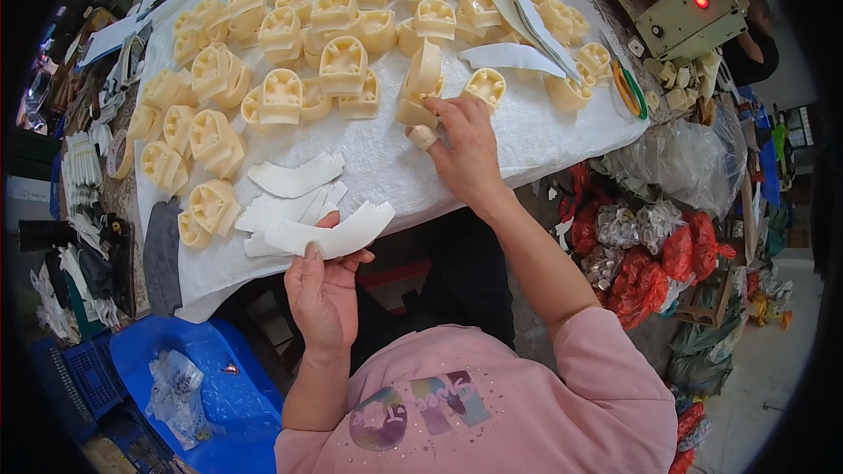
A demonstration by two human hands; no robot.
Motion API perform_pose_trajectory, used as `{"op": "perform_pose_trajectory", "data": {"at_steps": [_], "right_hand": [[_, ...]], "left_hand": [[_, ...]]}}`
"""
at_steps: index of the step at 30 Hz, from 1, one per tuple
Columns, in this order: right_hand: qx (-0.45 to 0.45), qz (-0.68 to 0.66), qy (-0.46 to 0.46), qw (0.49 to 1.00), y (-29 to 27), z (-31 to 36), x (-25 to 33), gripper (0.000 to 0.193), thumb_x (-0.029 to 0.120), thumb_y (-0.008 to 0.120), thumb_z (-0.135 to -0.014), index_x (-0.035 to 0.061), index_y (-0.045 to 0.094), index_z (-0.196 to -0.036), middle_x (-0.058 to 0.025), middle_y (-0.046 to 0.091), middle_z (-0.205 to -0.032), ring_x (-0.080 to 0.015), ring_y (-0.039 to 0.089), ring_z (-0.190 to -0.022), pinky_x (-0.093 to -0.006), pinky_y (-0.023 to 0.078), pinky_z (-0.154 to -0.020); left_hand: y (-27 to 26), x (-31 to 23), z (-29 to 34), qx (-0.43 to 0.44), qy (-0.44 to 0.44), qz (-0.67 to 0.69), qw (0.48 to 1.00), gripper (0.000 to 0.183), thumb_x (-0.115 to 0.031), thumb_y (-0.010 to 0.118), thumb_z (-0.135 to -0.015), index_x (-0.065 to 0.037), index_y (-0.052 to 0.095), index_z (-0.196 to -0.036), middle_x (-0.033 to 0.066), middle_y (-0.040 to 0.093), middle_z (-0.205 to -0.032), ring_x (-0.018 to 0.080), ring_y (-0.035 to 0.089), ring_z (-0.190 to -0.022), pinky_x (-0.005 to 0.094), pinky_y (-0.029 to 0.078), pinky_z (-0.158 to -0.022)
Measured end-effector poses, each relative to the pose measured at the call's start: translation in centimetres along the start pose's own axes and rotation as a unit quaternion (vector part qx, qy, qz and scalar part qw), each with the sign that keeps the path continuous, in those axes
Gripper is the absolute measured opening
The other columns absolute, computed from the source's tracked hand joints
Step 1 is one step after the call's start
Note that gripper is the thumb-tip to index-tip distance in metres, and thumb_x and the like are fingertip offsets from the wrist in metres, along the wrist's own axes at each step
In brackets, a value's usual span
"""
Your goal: Manually assembling and preparing rubber or plastic shoe component molds and inserts.
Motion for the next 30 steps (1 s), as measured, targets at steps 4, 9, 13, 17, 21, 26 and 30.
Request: {"op": "perform_pose_trajectory", "data": {"at_steps": [4, 9, 13, 17, 21, 26, 30], "right_hand": [[0.02, 0.013, -0.013, 1.0, -0.6, -0.2, -0.2, 0.042, -0.008, 0.058, -0.066, 0.0005, 0.058, -0.107, -0.0154, 0.053, -0.105, -0.0331, 0.05, -0.097, -0.0388, 0.042, -0.087], [0.047, -0.084, 0.047, 0.994, -2.2, 1.5, -1.3, 0.05, -0.015, 0.049, -0.063, 0.0037, 0.058, -0.108, -0.0161, 0.052, -0.103, -0.0326, 0.05, -0.099, -0.0392, 0.042, -0.084], [0.039, 0.042, -0.047, 0.997, -3.3, 1.3, -0.8, 0.05, -0.013, 0.053, -0.065, 0.0048, 0.057, -0.111, -0.0162, 0.054, -0.097, -0.0327, 0.054, -0.093, -0.0382, 0.046, -0.079], [0.054, -0.225, 0.145, 0.962, -4.1, 2.5, -1.1, 0.037, -0.007, 0.06, -0.075, 0.0019, 0.056, -0.111, -0.0106, 0.058, -0.094, -0.0229, 0.058, -0.084, -0.0317, 0.049, -0.073], [0.016, -0.435, 0.155, 0.887, -5.2, 3.9, 3.5, 0.031, -0.003, 0.064, -0.08, 0.0, 0.055, -0.11, -0.0086, 0.06, -0.097, -0.016, 0.059, -0.083, -0.0273, 0.049, -0.071], [-0.028, -0.366, -0.109, 0.924, -4.4, 4.4, 8.4, 0.039, -0.008, 0.065, -0.076, 0.0047, 0.055, -0.111, -0.0153, 0.059, -0.099, -0.0256, 0.06, -0.087, -0.0317, 0.05, -0.069], [-0.045, -0.353, -0.174, 0.918, -3.1, 4.9, 9.3, 0.039, -0.01, 0.064, -0.071, 0.0023, 0.055, -0.107, -0.0155, 0.059, -0.101, -0.0299, 0.058, -0.086, -0.035, 0.051, -0.068]], "left_hand": [[0.0, -0.1, -0.1, 0.01, -0.006, -0.001, 1.0, 0.041, -0.022, 0.04, -0.096, 0.01, 0.046, -0.121, 0.018, 0.059, -0.098, 0.0222, 0.059, -0.083, 0.0342, 0.05, -0.075], [-0.2, 0.0, 0.0, -0.003, -0.008, -0.012, 1.0, 0.042, -0.022, 0.039, -0.097, 0.011, 0.046, -0.121, 0.0185, 0.059, -0.099, 0.0217, 0.057, -0.079, 0.0336, 0.048, -0.075], [0.1, 0.2, 0.0, -0.008, -0.018, -0.008, 1.0, 0.042, -0.022, 0.039, -0.097, 0.011, 0.046, -0.121, 0.0183, 0.059, -0.098, 0.0216, 0.057, -0.08, 0.0334, 0.048, -0.075], [0.2, 0.4, 0.0, -0.004, -0.021, -0.006, 1.0, 0.041, -0.021, 0.042, -0.097, 0.01, 0.046, -0.122, 0.0177, 0.059, -0.101, 0.0211, 0.057, -0.083, 0.0337, 0.048, -0.076], [0.2, 0.5, -0.1, -0.019, -0.009, 0.009, 1.0, 0.04, -0.021, 0.043, -0.097, 0.009, 0.044, -0.124, 0.0164, 0.055, -0.114, 0.0201, 0.057, -0.093, 0.0342, 0.048, -0.082], [1.9, 0.4, 0.2, -0.002, 0.003, 0.009, 1.0, 0.041, -0.022, 0.042, -0.097, 0.007, 0.041, -0.126, 0.0158, 0.051, -0.123, 0.0209, 0.054, -0.107, 0.0342, 0.044, -0.092], [2.1, -0.1, 0.9, 0.033, -0.021, 0.018, 0.999, 0.044, -0.025, 0.04, -0.098, 0.007, 0.04, -0.128, 0.0165, 0.052, -0.121, 0.0211, 0.054, -0.11, 0.0355, 0.044, -0.094]]}}
Point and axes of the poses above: each hand's wrist, its own z-axis away from the middle knuckle, its own y-axis out of the palm, x = y × z, the point moved 4 cm from there along -z, towards the middle knuckle
